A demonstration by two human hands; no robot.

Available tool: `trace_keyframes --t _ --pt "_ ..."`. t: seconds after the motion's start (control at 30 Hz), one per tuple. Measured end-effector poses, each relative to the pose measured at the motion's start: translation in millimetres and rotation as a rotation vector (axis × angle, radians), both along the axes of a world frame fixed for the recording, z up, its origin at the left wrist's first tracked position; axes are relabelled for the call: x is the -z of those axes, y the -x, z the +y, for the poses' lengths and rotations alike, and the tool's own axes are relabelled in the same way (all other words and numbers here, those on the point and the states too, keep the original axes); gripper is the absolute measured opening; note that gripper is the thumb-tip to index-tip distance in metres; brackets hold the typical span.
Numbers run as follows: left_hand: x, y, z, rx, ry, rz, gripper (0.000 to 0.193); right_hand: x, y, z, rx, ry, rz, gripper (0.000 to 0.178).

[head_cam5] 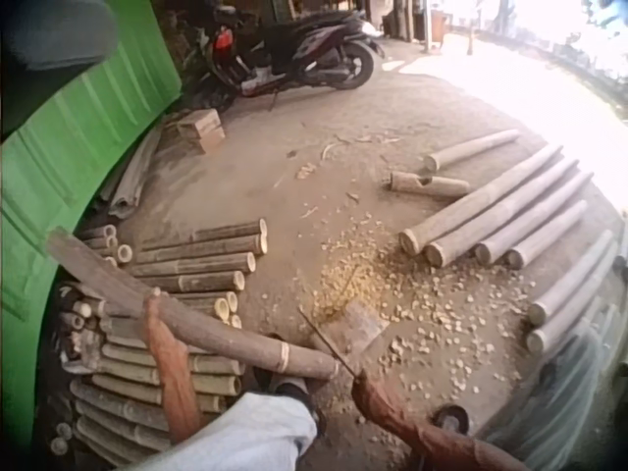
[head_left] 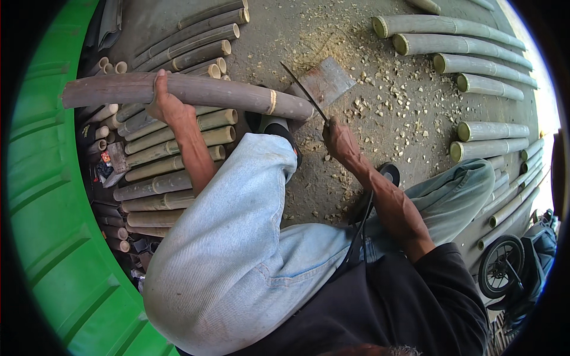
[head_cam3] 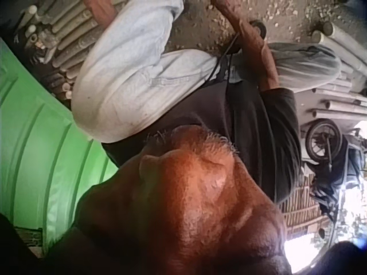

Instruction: The person is using a machete to shape and carve a piece of bamboo while sitting on the ground.

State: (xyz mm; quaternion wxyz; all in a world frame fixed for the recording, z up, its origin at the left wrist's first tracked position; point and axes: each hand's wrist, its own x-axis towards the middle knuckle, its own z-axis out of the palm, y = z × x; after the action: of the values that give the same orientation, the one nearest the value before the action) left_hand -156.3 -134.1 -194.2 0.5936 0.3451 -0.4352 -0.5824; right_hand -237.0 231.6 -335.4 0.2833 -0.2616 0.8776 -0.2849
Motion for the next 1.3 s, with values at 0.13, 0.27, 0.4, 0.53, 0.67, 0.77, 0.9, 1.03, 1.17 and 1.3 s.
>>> trace_keyframes --t 0.13,0.27,0.4,0.53,0.67,0.77,0.9,1.03,1.17,1.3 --pt "1.5 -4.6 0.8 0.073 -0.058 -0.045 0.036 -5.0 5.6 -4.0 0.072 0.445 0.203 0.020" --pt "3.6 -9.9 1.9 0.126 -0.064 -0.006 0.036 -0.6 4.7 -6.0 0.124 0.514 0.167 0.020" --pt "-4.2 -10.9 6.1 0.189 -0.095 0.057 0.039 25.9 -1.7 10.0 0.044 0.094 0.038 0.024" --pt "-17.7 -14.8 11.7 0.385 -0.162 0.120 0.044 39.5 1.4 18.7 0.034 0.277 0.050 0.021" --pt "-17.8 -5.1 12.2 0.131 -0.055 0.004 0.057 13.1 5.3 14.1 0.051 0.140 0.029 0.022" --pt "-12.4 6.4 6.8 0.001 -0.042 -0.164 0.064 -9.8 7.8 1.8 0.082 0.244 0.105 0.025" --pt "-11.3 9.5 10.1 -0.108 -0.062 -0.145 0.060 -15.1 8.8 -11.5 0.176 0.563 0.216 0.027" --pt "-19.9 12.1 19.9 -0.200 -0.068 -0.140 0.048 -9.1 5.0 -10.7 0.072 0.138 0.147 0.024" --pt "-24.5 18.9 20.2 -0.208 -0.038 -0.139 0.047 -14.7 8.5 -6.4 0.050 0.120 0.119 0.024" --pt "-19.1 14.7 18.0 -0.177 -0.021 -0.137 0.048 -14.4 13.2 -9.5 0.171 0.573 0.244 0.022"
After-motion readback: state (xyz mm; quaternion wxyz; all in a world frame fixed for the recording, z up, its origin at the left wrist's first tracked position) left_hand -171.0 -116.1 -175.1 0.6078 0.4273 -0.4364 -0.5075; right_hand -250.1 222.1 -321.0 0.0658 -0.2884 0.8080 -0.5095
